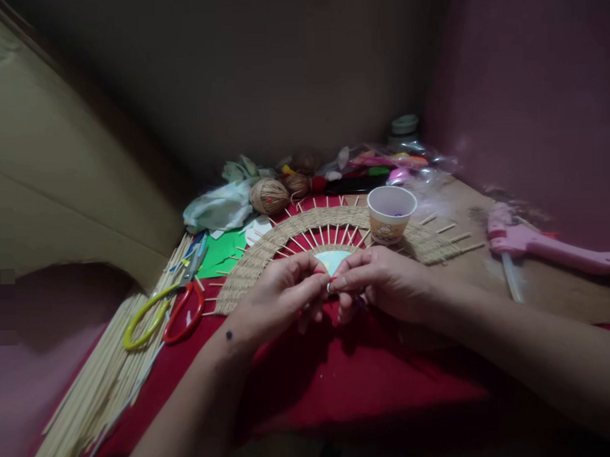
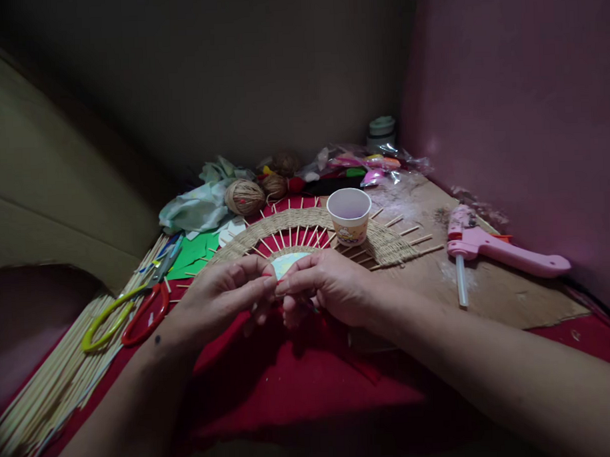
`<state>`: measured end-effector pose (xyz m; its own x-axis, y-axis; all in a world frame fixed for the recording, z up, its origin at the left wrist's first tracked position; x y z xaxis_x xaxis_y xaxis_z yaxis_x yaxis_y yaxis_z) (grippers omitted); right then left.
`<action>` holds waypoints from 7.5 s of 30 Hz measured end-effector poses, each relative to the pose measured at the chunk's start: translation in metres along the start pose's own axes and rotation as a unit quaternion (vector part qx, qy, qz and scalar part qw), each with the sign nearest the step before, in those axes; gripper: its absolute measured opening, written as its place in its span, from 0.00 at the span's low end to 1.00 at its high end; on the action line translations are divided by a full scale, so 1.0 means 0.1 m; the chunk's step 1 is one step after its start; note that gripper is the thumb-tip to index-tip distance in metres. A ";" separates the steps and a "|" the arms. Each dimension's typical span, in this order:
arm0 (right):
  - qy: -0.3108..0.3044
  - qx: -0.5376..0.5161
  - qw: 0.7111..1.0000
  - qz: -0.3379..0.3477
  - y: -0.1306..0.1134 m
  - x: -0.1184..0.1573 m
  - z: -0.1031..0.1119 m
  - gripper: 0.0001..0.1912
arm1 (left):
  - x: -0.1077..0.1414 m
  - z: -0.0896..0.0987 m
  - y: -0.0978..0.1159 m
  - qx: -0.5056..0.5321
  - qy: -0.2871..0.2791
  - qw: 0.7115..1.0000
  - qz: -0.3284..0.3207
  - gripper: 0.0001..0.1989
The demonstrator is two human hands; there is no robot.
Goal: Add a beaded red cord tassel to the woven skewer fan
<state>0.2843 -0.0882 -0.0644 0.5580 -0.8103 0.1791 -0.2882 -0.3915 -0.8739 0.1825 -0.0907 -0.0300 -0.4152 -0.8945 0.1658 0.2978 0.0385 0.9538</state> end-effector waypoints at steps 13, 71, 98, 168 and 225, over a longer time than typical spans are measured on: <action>-0.046 -0.023 0.998 0.025 -0.01 -0.01 -0.02 0.08 | -0.01 -0.03 0.02 0.037 -0.009 0.999 -0.003 0.06; 0.108 0.048 0.986 0.117 -0.10 0.00 0.15 0.10 | 0.10 0.07 0.32 -0.262 0.115 0.928 -0.240 0.04; 0.158 0.072 0.980 0.100 -0.11 0.05 0.15 0.14 | 0.18 -0.06 0.39 -0.382 0.125 0.845 -0.354 0.04; 0.210 0.336 0.887 0.236 -0.35 0.28 0.03 0.07 | 0.01 0.00 0.04 -0.108 0.142 0.980 -0.089 0.09; 0.125 -0.034 0.989 0.072 0.00 0.05 0.13 0.02 | 0.23 -0.17 0.32 -0.421 0.242 0.770 -0.413 0.05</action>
<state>0.2966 -0.0864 -0.0692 0.2994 -0.9391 0.1685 -0.4079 -0.2856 -0.8672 0.1975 -0.1176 -0.0003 -0.4541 -0.5273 -0.7181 0.6398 -0.7539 0.1490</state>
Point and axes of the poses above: each hand's wrist, its own x-axis away from the middle knuckle, its own z-axis out of the back of the hand, y = z × x, the point moved 7 cm from there along -x, towards the middle knuckle, and after that the axes turned 4 degrees about y, right-handed, at the moved point
